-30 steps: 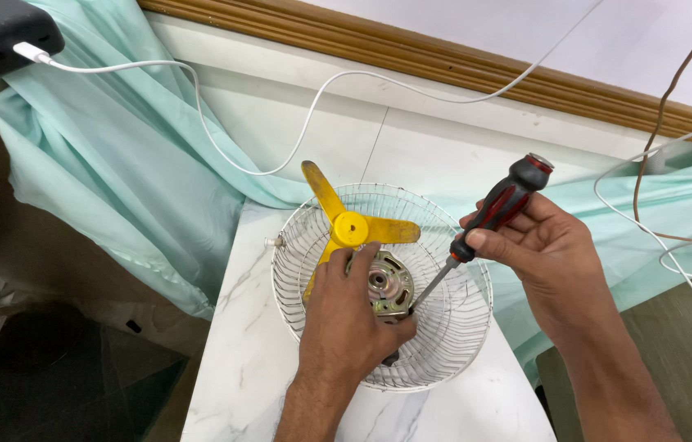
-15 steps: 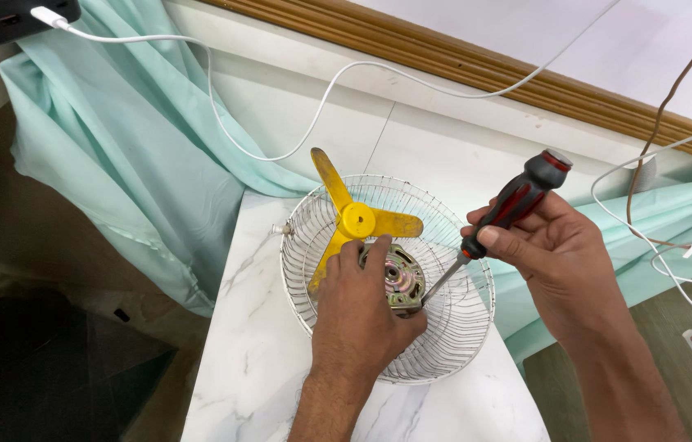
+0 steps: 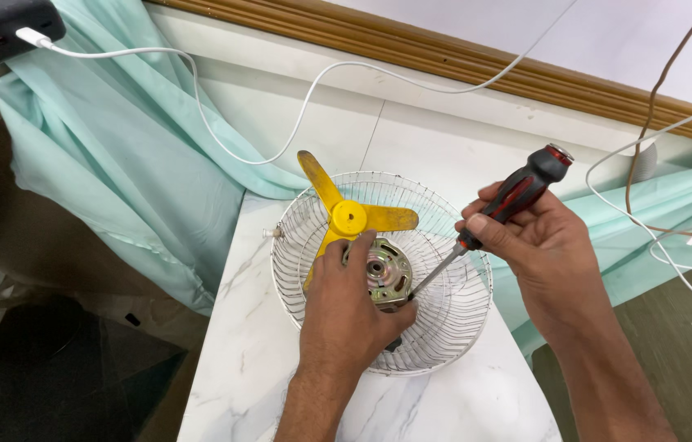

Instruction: The person uses a screwdriver to loosen and remove a screw from the central hub of a yellow fan blade assembly. They hold the fan motor housing steady with one hand while turning the screwdriver with the other, then set the screwdriver aside.

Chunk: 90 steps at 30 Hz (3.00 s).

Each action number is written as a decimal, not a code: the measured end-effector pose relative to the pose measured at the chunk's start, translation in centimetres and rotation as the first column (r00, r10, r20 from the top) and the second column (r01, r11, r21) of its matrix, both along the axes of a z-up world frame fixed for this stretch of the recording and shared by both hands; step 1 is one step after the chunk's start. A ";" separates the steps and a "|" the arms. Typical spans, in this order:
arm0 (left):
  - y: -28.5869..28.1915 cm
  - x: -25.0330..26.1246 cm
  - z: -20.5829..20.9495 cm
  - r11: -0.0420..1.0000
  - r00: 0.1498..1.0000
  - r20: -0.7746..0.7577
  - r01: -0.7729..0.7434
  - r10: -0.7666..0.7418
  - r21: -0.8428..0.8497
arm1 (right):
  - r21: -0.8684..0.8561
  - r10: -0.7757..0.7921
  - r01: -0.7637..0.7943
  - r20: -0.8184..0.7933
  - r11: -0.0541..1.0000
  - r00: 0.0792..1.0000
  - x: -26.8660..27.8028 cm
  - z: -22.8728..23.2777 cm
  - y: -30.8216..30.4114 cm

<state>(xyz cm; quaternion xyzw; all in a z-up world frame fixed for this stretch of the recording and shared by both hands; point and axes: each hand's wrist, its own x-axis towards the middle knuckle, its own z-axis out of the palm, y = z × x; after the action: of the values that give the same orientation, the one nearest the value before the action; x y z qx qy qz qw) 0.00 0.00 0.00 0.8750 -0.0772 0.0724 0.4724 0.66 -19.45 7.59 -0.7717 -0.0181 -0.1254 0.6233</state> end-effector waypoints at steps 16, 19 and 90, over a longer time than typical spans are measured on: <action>-0.4 0.1 0.0 0.998 0.999 -0.045 0.019 -0.022 -0.059 | 0.170 0.165 -0.146 -0.104 0.975 0.981 0.3 0.7 -1.3; -0.4 0.2 -0.1 0.998 0.999 -0.046 0.022 -0.025 -0.053 | 0.046 0.096 -0.092 -0.102 0.995 0.990 0.8 0.6 -1.2; 0.0 0.9 -0.4 0.999 1.000 -0.007 -0.004 0.004 -0.037 | 0.045 0.093 -0.088 -0.123 0.995 0.988 1.3 0.3 0.1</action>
<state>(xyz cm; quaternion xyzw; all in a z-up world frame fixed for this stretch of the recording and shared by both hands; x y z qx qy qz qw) 0.86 -0.01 -0.38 0.8666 -0.0725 0.0719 0.4885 1.98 -19.39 7.85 -0.7639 -0.0117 -0.0489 0.6434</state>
